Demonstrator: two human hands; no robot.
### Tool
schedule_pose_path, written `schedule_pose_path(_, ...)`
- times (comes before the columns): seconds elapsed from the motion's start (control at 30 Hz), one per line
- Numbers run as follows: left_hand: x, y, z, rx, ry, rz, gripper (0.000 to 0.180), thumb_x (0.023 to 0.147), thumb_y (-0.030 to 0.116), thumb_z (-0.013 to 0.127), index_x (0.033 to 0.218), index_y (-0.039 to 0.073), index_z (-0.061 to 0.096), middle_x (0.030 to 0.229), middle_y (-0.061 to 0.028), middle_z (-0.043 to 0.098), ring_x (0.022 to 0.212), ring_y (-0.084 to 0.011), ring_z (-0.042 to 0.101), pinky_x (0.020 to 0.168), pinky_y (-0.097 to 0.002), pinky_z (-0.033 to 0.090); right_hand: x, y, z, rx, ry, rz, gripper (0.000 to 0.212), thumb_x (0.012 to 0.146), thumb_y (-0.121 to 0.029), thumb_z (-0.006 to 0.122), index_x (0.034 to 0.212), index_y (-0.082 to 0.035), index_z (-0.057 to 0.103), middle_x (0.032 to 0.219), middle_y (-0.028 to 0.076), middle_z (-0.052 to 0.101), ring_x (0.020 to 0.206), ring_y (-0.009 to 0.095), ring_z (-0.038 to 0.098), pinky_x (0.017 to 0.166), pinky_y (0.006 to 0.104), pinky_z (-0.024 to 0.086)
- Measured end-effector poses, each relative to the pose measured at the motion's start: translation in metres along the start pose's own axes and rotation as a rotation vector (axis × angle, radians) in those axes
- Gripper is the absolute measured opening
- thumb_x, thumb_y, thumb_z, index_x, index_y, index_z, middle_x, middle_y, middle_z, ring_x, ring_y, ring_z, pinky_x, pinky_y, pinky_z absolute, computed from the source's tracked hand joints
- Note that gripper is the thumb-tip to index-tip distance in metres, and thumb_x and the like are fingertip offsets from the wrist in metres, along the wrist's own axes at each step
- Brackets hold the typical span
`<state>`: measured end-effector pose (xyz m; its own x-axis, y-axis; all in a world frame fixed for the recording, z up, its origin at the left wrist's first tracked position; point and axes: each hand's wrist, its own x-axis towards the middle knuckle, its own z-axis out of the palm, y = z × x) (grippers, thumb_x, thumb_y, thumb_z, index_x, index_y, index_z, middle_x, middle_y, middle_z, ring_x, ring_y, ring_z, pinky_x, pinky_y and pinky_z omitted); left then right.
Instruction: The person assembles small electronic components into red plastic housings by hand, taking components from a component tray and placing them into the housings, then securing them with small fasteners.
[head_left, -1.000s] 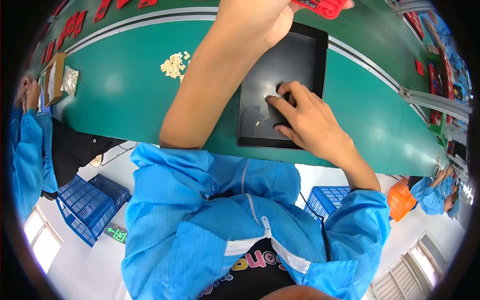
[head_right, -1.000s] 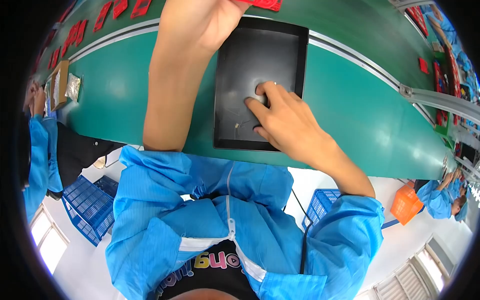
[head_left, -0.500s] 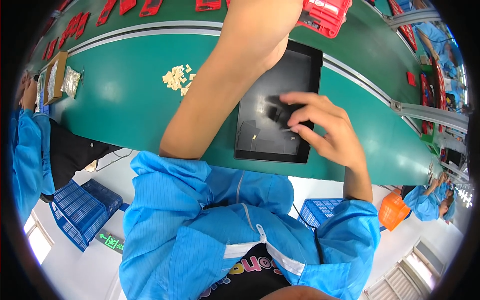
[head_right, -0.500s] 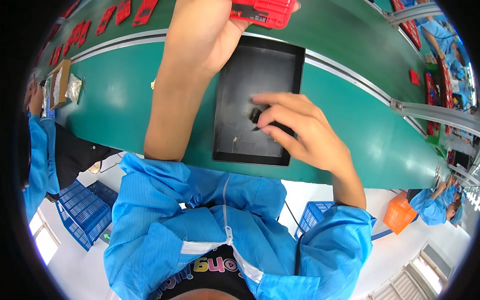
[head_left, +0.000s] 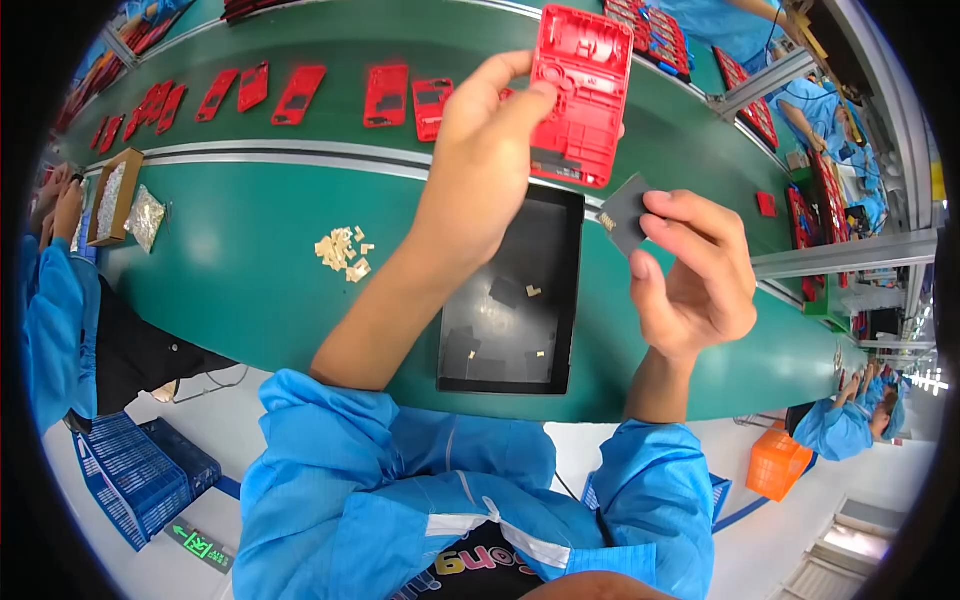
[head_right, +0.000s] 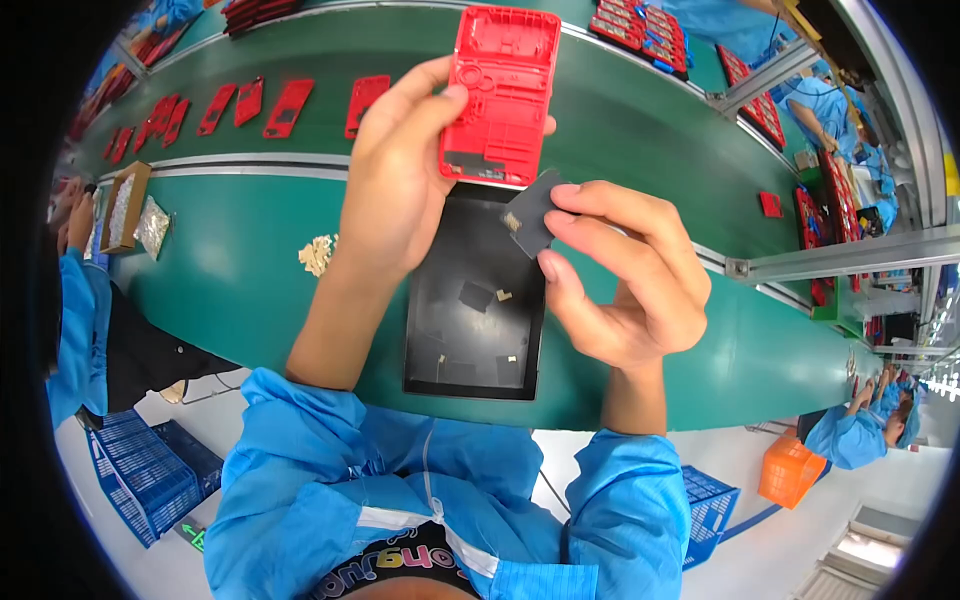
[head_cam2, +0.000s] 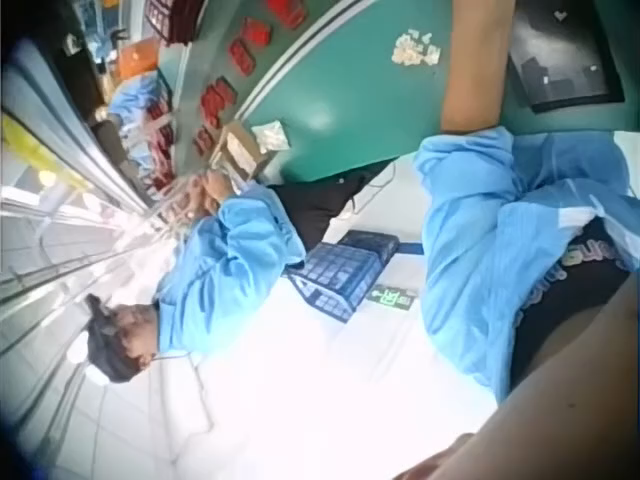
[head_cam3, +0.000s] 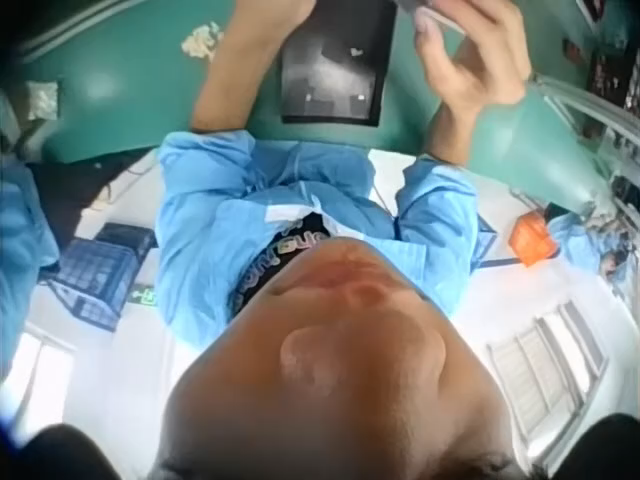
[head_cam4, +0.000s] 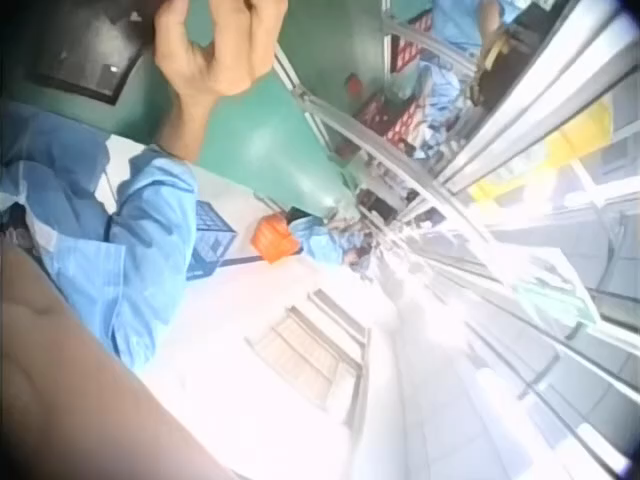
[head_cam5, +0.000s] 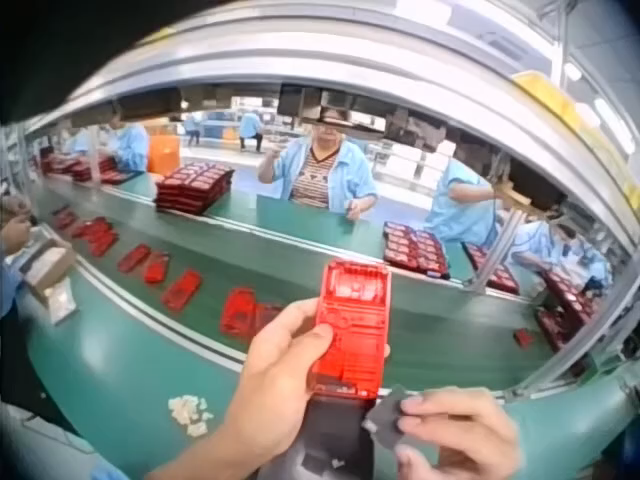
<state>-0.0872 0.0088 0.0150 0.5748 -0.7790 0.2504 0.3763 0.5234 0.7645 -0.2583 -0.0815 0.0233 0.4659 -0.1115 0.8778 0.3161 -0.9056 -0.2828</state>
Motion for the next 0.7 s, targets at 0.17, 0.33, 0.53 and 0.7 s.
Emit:
schedule_pose_path(0.17, -0.005, 0.003, 0.008, 0.104, -0.004, 0.023, 0.033, 0.107, 0.010, 0.047, 0.135, -0.007, 0.049, 0.120, -0.0203, 0.070, 0.105, -0.0234, 0.072, 0.092, -0.0365, 0.059, 0.023, 0.001, 0.002, 0.057, 0.186, 0.047, 0.025, 0.070, 0.011, 0.081, 0.093, 0.008, 0.073, 0.098, 0.023, 0.072, 0.090, 0.027, 0.071, 0.078, 0.0340, 0.059)
schedule_pose_path(0.33, -0.008, 0.004, 0.011, 0.069, -0.020, 0.055, 0.032, 0.106, 0.007, 0.051, 0.135, -0.006, 0.046, 0.116, -0.0163, 0.072, 0.105, -0.0136, 0.067, 0.092, -0.0288, 0.052, 0.038, -0.004, 0.014, 0.213, 0.360, 0.343, 0.041, 0.079, 0.020, 0.074, 0.118, 0.008, 0.068, 0.122, 0.020, 0.065, 0.103, 0.021, 0.067, 0.091, 0.0315, 0.056)
schedule_pose_path(0.53, -0.008, 0.004, 0.013, 0.061, -0.027, 0.138, 0.036, 0.104, 0.002, 0.056, 0.136, -0.006, 0.043, 0.116, -0.0206, 0.071, 0.105, -0.0162, 0.069, 0.091, -0.0310, 0.056, 0.036, 0.009, 0.015, 0.204, 0.292, 0.388, 0.028, 0.082, 0.014, 0.076, 0.109, 0.006, 0.075, 0.125, 0.017, 0.065, 0.105, 0.019, 0.066, 0.090, 0.0294, 0.056)
schedule_pose_path(0.7, -0.007, 0.002, 0.012, 0.157, -0.033, 0.176, 0.036, 0.103, 0.003, 0.058, 0.135, -0.006, 0.044, 0.112, -0.0193, 0.073, 0.101, -0.0155, 0.070, 0.088, -0.0297, 0.057, 0.029, 0.018, 0.007, 0.214, 0.289, 0.331, 0.024, 0.082, 0.013, 0.076, 0.105, 0.005, 0.076, 0.117, 0.016, 0.068, 0.102, 0.018, 0.067, 0.084, 0.0269, 0.056)
